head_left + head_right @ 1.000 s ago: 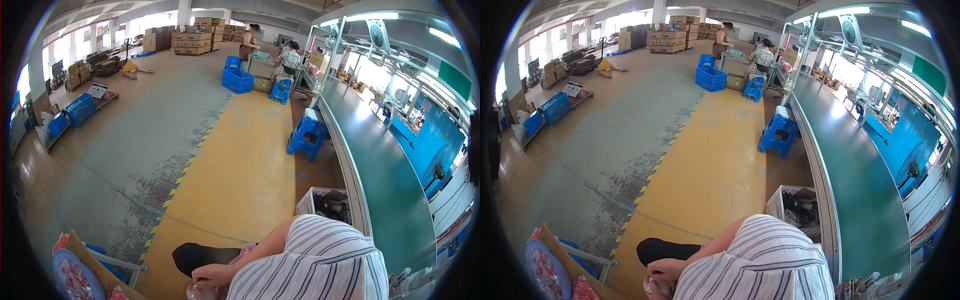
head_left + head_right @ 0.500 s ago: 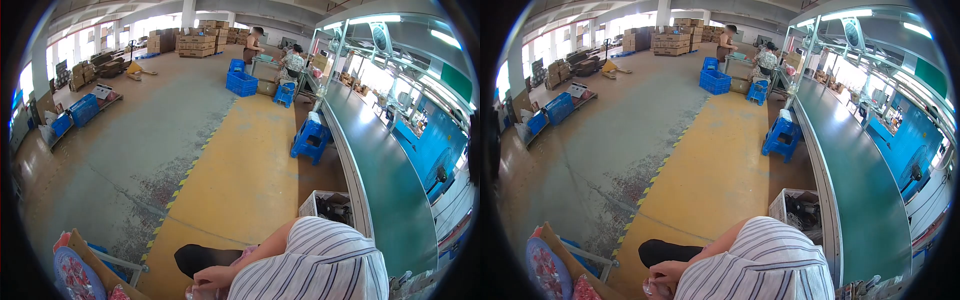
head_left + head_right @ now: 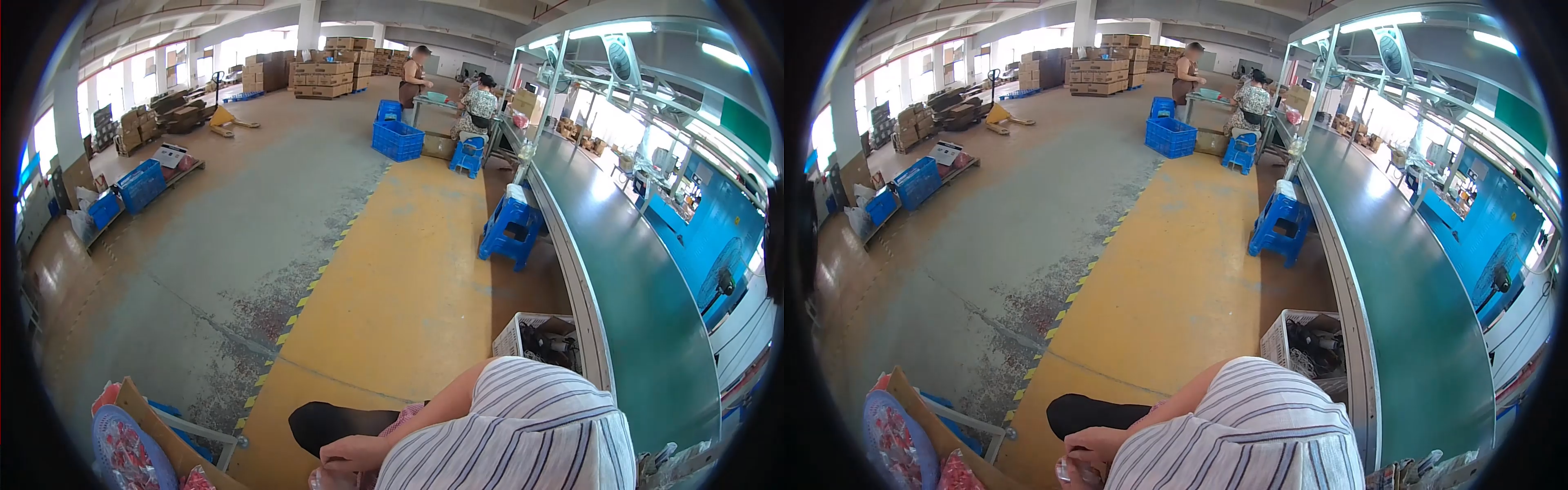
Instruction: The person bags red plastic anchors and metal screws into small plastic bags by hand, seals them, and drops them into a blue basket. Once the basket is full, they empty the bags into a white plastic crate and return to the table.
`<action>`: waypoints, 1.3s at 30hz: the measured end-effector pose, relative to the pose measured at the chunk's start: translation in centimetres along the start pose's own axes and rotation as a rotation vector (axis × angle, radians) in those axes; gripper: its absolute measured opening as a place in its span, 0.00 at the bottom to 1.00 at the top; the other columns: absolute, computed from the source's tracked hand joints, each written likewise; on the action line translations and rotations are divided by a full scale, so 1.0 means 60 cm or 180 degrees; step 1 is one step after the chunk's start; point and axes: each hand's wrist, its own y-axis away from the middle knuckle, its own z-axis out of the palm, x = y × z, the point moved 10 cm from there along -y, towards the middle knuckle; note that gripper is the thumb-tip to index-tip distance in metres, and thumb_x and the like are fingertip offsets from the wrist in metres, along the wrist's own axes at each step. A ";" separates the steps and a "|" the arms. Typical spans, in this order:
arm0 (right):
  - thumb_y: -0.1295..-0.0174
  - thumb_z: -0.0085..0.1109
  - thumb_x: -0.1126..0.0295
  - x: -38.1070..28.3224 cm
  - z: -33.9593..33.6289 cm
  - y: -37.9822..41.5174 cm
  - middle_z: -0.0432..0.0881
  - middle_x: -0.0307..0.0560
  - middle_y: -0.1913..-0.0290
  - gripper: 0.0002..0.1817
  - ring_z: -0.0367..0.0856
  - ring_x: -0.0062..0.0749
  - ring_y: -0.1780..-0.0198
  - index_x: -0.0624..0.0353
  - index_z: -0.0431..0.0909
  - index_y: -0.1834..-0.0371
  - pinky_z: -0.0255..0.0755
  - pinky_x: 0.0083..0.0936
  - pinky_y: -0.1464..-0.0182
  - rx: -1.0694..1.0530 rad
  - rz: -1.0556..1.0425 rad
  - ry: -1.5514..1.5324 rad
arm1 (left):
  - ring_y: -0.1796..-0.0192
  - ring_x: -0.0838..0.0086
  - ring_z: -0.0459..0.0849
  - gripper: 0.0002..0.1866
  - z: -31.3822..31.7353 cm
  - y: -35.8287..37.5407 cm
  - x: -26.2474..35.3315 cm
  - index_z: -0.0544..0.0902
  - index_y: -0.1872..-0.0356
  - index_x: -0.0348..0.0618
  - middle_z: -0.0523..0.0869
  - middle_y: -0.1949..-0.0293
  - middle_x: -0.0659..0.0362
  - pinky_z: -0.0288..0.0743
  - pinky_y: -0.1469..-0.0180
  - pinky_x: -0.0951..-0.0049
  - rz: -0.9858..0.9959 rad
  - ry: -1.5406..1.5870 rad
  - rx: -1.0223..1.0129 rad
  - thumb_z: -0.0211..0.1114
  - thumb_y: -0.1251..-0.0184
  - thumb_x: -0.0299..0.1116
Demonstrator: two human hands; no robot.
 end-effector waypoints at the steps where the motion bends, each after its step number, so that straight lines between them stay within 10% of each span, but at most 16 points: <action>1: 0.31 0.52 0.65 -0.003 -0.002 0.001 0.79 0.52 0.64 0.09 0.79 0.45 0.61 0.60 0.73 0.59 0.73 0.34 0.58 -0.0004 0.0037 0.0012 | 0.64 0.71 0.78 0.24 0.001 -0.001 0.000 0.68 0.36 0.45 0.79 0.54 0.55 0.76 0.66 0.72 0.0003 -0.0003 0.0002 0.55 0.26 0.47; 35: 0.30 0.53 0.63 -0.003 0.001 0.002 0.77 0.51 0.72 0.12 0.76 0.40 0.69 0.61 0.68 0.63 0.70 0.33 0.64 -0.0063 -0.0115 -0.0393 | 0.58 0.68 0.77 0.21 -0.035 0.025 0.017 0.74 0.43 0.41 0.79 0.54 0.56 0.74 0.59 0.68 0.0283 -0.0472 0.0481 0.55 0.25 0.46; 38: 0.30 0.53 0.64 -0.005 0.002 0.001 0.76 0.51 0.73 0.12 0.75 0.40 0.70 0.62 0.68 0.64 0.70 0.33 0.65 -0.0019 -0.0130 -0.0482 | 0.57 0.68 0.77 0.22 -0.017 0.013 0.046 0.74 0.44 0.40 0.79 0.55 0.56 0.74 0.59 0.67 0.1776 -0.2192 -0.0076 0.55 0.26 0.49; 39: 0.30 0.53 0.64 0.002 0.003 -0.001 0.76 0.51 0.72 0.11 0.75 0.40 0.70 0.62 0.68 0.64 0.70 0.33 0.64 -0.0024 -0.0155 -0.0480 | 0.58 0.68 0.77 0.22 -0.028 0.008 0.037 0.74 0.44 0.40 0.79 0.55 0.56 0.74 0.60 0.67 0.1230 -0.1561 0.0104 0.55 0.26 0.48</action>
